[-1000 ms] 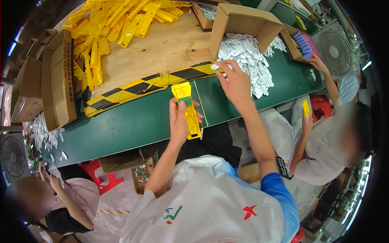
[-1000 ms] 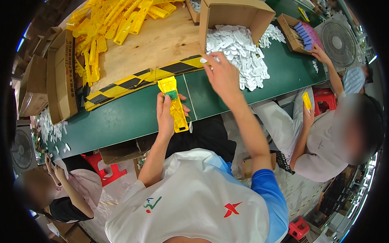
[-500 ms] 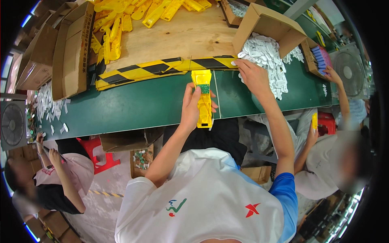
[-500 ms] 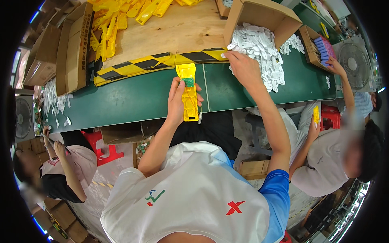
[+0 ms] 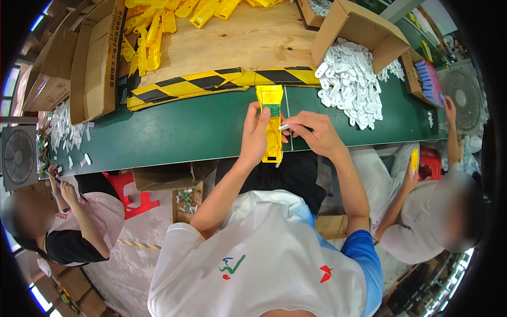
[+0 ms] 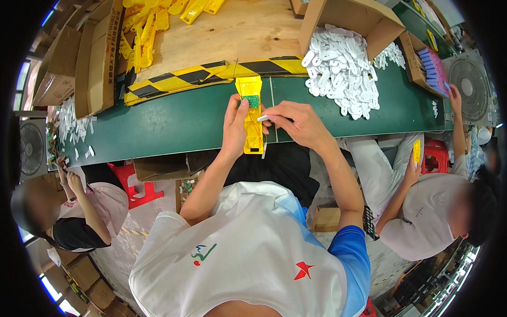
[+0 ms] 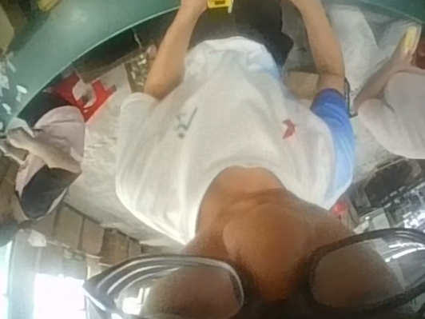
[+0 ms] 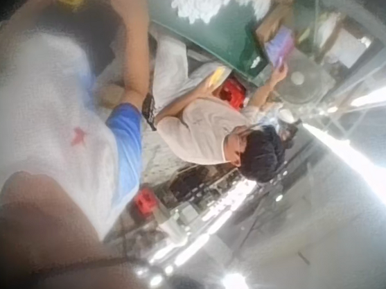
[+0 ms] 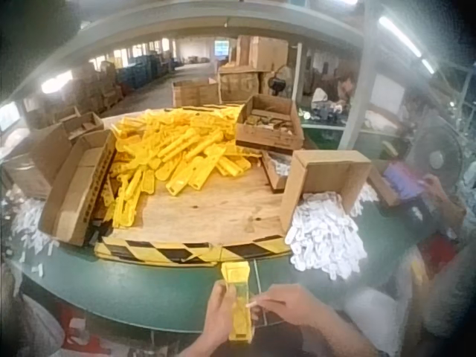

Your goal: Assembling components of yellow plastic flashlights on a production line.

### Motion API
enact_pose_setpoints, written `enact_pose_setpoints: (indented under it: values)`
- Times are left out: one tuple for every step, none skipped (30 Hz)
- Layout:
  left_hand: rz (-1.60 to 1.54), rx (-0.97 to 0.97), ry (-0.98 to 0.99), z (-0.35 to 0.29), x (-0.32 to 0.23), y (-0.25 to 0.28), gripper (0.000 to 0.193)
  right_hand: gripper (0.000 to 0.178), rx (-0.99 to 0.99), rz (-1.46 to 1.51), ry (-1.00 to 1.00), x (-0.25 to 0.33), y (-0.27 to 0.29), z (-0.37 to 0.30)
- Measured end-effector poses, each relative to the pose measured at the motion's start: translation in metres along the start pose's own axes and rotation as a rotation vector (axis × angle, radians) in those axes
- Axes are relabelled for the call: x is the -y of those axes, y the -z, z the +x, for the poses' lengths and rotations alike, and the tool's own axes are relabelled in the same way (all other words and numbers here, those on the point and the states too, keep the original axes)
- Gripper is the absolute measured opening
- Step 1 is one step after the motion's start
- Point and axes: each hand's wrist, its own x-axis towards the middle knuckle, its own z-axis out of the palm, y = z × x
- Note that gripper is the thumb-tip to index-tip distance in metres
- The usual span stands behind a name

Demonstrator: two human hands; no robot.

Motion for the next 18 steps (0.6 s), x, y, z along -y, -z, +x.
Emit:
enact_pose_setpoints:
  values:
    - [0.008,0.004,0.000,0.001,0.000,0.000,0.021,0.016,0.025,-0.002,-0.069,-0.001,0.001,-0.001]
    - [0.007,0.001,0.003,0.001,-0.001,0.000,0.021,0.016,0.027,-0.001,-0.071,-0.001,0.000,-0.001]
    - [0.032,-0.006,0.005,0.001,-0.002,0.000,0.021,0.015,0.015,0.030,-0.094,-0.001,-0.001,0.000]
    - [0.057,-0.013,0.008,0.000,-0.002,0.000,0.021,0.015,0.003,0.061,-0.116,-0.001,-0.002,0.000]
    - [0.055,-0.016,0.009,0.000,-0.002,0.000,0.021,0.015,0.007,0.062,-0.118,-0.004,-0.002,0.000]
    - [0.072,-0.012,-0.002,0.000,-0.001,-0.001,0.021,0.014,-0.008,0.101,-0.106,-0.008,-0.002,-0.001]
    - [0.089,-0.003,-0.013,0.000,-0.001,-0.001,0.022,0.013,-0.027,0.138,-0.094,-0.009,-0.002,-0.001]
    - [0.088,-0.003,-0.012,0.001,0.000,-0.002,0.022,0.013,-0.026,0.137,-0.095,-0.009,0.000,-0.001]
    - [0.100,0.002,-0.025,0.001,0.002,-0.003,0.023,0.012,-0.015,0.158,-0.118,-0.008,0.002,-0.001]
    - [0.114,0.002,-0.038,0.001,0.001,-0.003,0.024,0.011,-0.001,0.183,-0.139,-0.006,0.003,0.001]
    - [0.115,-0.002,-0.037,0.000,0.001,-0.003,0.024,0.011,0.002,0.186,-0.139,-0.005,0.004,0.002]
    - [0.148,0.000,-0.042,-0.001,0.000,-0.003,0.024,0.012,0.029,0.246,-0.171,-0.004,0.006,0.004]
    - [0.180,0.005,-0.046,-0.001,0.000,-0.004,0.025,0.012,0.055,0.304,-0.204,-0.003,0.007,0.004]
    - [0.180,0.004,-0.044,-0.002,0.001,-0.005,0.025,0.012,0.055,0.305,-0.206,-0.005,0.007,0.005]
    - [0.221,0.001,-0.054,-0.002,0.002,-0.005,0.027,0.015,0.055,0.302,-0.249,-0.006,0.008,0.006]
    - [0.262,0.000,-0.064,-0.002,0.001,-0.006,0.032,0.018,0.054,0.297,-0.293,-0.007,0.008,0.006]
    - [0.261,0.002,-0.062,-0.003,0.000,-0.008,0.032,0.018,0.052,0.296,-0.295,-0.007,0.007,0.006]
    - [0.265,-0.006,-0.080,-0.006,-0.002,-0.009,0.038,0.023,0.033,0.341,-0.340,-0.005,0.005,0.006]
